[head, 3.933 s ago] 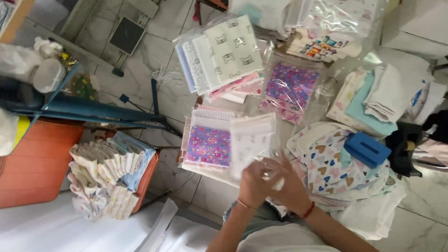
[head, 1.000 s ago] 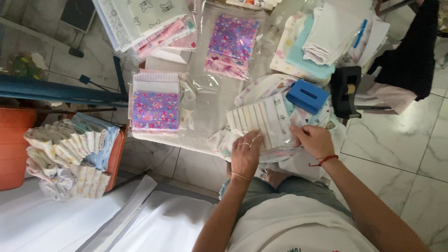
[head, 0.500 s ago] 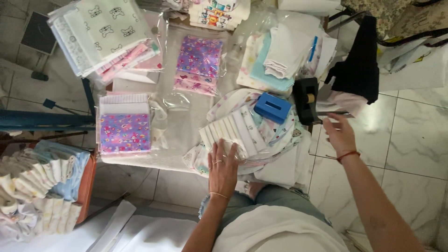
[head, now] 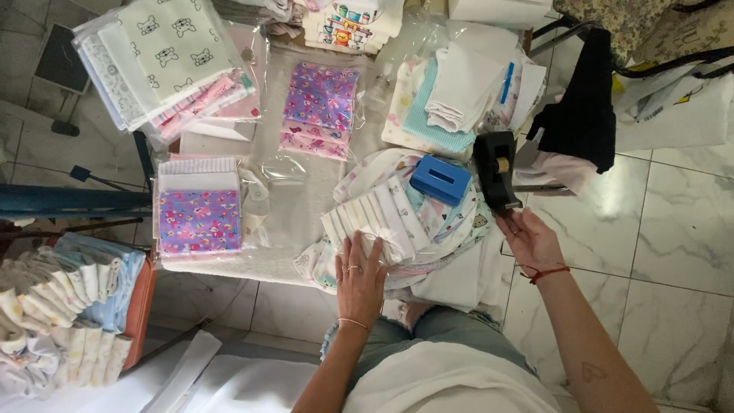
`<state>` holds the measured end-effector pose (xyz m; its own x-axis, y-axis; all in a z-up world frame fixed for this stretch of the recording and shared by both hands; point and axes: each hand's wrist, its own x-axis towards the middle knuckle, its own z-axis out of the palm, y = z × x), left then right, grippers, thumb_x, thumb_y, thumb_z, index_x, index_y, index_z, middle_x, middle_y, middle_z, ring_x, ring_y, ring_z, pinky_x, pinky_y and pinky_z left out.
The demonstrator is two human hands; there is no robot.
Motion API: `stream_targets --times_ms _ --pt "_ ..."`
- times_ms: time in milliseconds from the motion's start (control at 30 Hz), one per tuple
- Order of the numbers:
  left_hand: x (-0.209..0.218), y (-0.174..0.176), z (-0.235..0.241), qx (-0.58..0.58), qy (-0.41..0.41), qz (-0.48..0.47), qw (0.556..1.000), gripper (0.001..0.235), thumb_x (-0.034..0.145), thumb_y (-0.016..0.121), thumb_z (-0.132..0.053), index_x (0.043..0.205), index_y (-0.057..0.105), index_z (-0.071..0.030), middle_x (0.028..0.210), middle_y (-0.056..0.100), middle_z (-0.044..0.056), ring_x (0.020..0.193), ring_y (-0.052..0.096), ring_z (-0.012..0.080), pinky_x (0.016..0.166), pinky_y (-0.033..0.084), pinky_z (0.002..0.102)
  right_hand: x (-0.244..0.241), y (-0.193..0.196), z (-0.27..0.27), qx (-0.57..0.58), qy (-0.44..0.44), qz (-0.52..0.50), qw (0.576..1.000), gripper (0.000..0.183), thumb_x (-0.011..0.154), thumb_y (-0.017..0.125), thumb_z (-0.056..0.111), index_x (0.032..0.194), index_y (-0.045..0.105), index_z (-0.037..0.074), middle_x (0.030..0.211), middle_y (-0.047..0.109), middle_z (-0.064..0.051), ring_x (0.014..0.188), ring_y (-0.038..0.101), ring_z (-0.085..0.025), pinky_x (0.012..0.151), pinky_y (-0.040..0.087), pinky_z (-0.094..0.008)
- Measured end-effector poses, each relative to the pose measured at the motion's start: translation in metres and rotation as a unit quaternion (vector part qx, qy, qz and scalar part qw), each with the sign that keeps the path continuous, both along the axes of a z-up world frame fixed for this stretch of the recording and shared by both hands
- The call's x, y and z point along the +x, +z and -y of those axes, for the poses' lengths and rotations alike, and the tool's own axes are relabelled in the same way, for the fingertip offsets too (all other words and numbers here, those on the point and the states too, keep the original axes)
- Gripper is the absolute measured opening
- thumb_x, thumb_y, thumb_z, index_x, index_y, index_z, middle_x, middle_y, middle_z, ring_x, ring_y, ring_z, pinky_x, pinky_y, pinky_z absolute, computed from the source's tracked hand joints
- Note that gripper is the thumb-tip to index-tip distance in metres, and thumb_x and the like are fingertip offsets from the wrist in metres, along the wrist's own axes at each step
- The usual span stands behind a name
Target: Folding fabric items and sealing them inside plastic bags using a stapler
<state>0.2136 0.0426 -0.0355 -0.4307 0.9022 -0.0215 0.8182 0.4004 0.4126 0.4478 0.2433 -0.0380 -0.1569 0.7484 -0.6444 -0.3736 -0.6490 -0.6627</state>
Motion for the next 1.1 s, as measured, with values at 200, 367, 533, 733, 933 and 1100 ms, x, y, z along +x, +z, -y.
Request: stream_targets --times_ms 200,367,533,733,933,1100 --pt "0.000 0.000 0.000 -0.002 0.001 0.006 1.000 0.049 0.084 0.044 -0.034 0.131 0.032 -0.031 0.139 0.022 0.010 0.128 0.021 0.0285 0.098 0.024 0.046 0.034 -0.068 -0.009 -0.053 0.118 0.124 0.984 0.019 0.085 0.057 0.031 0.079 0.057 0.013 0.067 0.050 0.000 0.053 0.045 -0.015 0.040 0.039 -0.022" --pt "0.000 -0.007 0.002 0.018 -0.001 0.011 1.000 0.051 0.083 0.046 -0.032 0.132 0.031 -0.030 0.138 0.023 0.011 0.127 0.022 0.0307 0.097 0.024 0.048 0.049 -0.063 -0.011 0.091 0.371 0.464 0.799 0.022 0.070 0.068 0.013 0.090 0.061 0.006 0.074 0.060 -0.015 0.064 0.056 -0.026 0.058 0.048 -0.034" --pt "-0.010 0.013 0.001 0.008 -0.001 0.133 0.991 0.050 0.081 0.051 -0.015 0.128 0.036 -0.019 0.138 0.020 0.017 0.128 0.015 0.0390 0.099 0.017 0.054 -0.007 0.039 -0.011 0.428 0.250 0.631 0.597 0.015 0.096 0.055 0.017 0.087 0.059 0.006 0.082 0.056 -0.006 0.074 0.050 -0.021 0.064 0.041 -0.035" --pt "-0.008 -0.002 0.003 0.090 0.037 0.022 0.995 0.052 0.077 0.055 -0.028 0.126 0.040 -0.029 0.135 0.032 0.012 0.124 0.031 0.0313 0.095 0.030 0.050 -0.195 0.142 0.015 0.532 0.575 0.203 0.587 0.005 0.078 0.060 0.012 0.078 0.064 0.009 0.060 0.055 -0.004 0.057 0.056 -0.019 0.057 0.048 -0.029" --pt "0.001 -0.032 0.008 0.075 0.041 0.015 0.996 0.041 0.074 0.059 -0.032 0.113 0.050 -0.024 0.126 0.040 0.015 0.126 0.028 0.0339 0.100 0.022 0.050 -0.275 0.074 0.033 0.364 0.879 0.142 0.275 0.034 0.073 0.062 0.016 0.102 0.046 0.022 0.062 0.058 -0.004 0.070 0.058 -0.030 0.064 0.046 -0.040" --pt "-0.002 -0.030 0.008 0.084 0.030 0.006 0.996 0.052 0.077 0.055 -0.033 0.126 0.037 -0.031 0.131 0.036 0.014 0.127 0.028 0.0326 0.100 0.024 0.049 -0.290 0.017 0.022 0.359 0.901 0.195 0.143 0.044 0.062 0.072 0.043 0.087 0.042 0.020 0.074 0.061 -0.006 0.081 0.060 -0.030 0.069 0.047 -0.039"
